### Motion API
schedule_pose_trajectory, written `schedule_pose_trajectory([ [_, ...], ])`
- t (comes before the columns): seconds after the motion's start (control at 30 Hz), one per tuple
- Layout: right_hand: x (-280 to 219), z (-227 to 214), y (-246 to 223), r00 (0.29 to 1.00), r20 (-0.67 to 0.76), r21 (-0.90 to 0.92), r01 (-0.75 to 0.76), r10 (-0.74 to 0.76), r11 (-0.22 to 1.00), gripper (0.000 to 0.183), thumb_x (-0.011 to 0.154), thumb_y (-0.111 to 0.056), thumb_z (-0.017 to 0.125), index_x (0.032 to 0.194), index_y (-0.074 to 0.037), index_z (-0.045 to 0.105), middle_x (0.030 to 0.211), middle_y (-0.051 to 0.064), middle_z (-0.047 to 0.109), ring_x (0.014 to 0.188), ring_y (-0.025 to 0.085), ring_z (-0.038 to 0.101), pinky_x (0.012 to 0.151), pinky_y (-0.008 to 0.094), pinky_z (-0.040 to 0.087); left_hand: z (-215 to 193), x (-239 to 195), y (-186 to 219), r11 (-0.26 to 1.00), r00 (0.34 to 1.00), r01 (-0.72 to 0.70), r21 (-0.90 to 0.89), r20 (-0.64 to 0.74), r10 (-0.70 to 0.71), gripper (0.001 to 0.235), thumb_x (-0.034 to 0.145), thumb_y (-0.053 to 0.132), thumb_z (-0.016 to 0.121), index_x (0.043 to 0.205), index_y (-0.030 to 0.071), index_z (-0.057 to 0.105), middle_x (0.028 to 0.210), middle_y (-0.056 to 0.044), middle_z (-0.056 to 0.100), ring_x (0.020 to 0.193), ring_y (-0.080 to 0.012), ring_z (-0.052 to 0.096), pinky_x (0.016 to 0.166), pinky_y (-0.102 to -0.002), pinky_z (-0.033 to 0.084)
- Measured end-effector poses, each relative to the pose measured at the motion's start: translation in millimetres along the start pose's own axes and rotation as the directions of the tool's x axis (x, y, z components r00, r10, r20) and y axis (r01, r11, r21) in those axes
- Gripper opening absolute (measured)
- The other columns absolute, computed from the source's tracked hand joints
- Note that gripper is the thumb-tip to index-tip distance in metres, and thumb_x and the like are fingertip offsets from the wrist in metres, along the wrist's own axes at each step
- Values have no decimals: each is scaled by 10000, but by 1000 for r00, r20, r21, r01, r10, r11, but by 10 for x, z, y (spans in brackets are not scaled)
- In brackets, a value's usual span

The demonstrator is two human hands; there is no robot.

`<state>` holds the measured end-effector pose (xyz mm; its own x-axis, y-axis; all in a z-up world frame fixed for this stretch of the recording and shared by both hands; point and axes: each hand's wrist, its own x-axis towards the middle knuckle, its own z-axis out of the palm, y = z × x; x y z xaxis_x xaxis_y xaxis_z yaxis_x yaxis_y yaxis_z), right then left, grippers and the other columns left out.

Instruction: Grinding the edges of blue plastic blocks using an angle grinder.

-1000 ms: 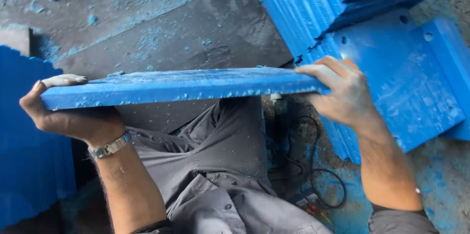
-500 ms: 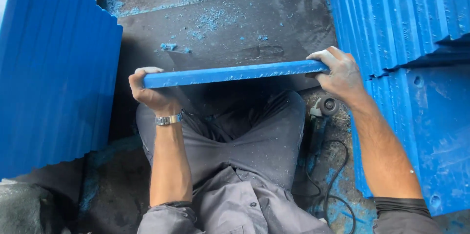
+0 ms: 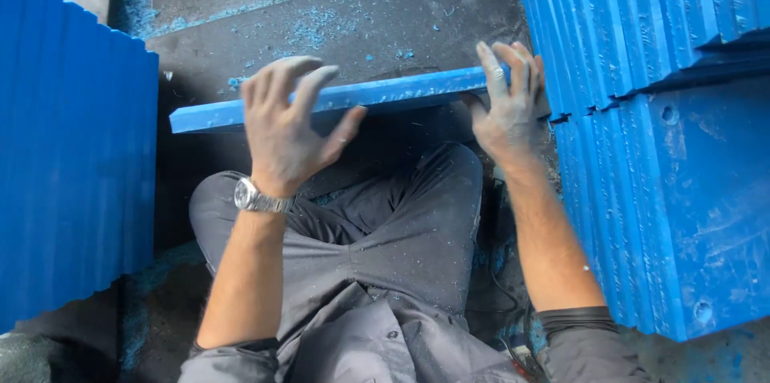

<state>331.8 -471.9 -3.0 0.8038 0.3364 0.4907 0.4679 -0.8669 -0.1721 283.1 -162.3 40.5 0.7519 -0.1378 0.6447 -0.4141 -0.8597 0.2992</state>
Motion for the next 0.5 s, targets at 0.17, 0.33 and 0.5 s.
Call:
schedule_pose_trajectory([
  [0.17,-891,198,-324,958,-163,108,-219,235,970,692,898,-178,845,1469,-5,494,1443,244,432,1380,421,417,1194,524,346,590,-7,16,989,959,-36,140,283,-6,511,804,541,846,1025,108,688,948,-44,680,865,-231,643,762,-388,462],
  [0.33,-2556,631,-9,715,-83,136,-682,694,719,529,909,-203,802,1338,-5,563,1370,220,489,1319,396,457,1148,497,369,552,-43,79,974,959,-39,223,281,-26,493,792,557,846,919,124,646,824,-22,646,760,-223,645,674,-374,456],
  [0.5,-3894,1205,687,367,55,-217,-903,928,370,835,854,-462,800,1405,65,459,1352,335,424,1221,518,438,1020,568,411,553,-110,128,956,955,-19,294,290,-70,460,817,553,858,875,152,640,821,-6,633,761,-207,631,673,-369,449],
])
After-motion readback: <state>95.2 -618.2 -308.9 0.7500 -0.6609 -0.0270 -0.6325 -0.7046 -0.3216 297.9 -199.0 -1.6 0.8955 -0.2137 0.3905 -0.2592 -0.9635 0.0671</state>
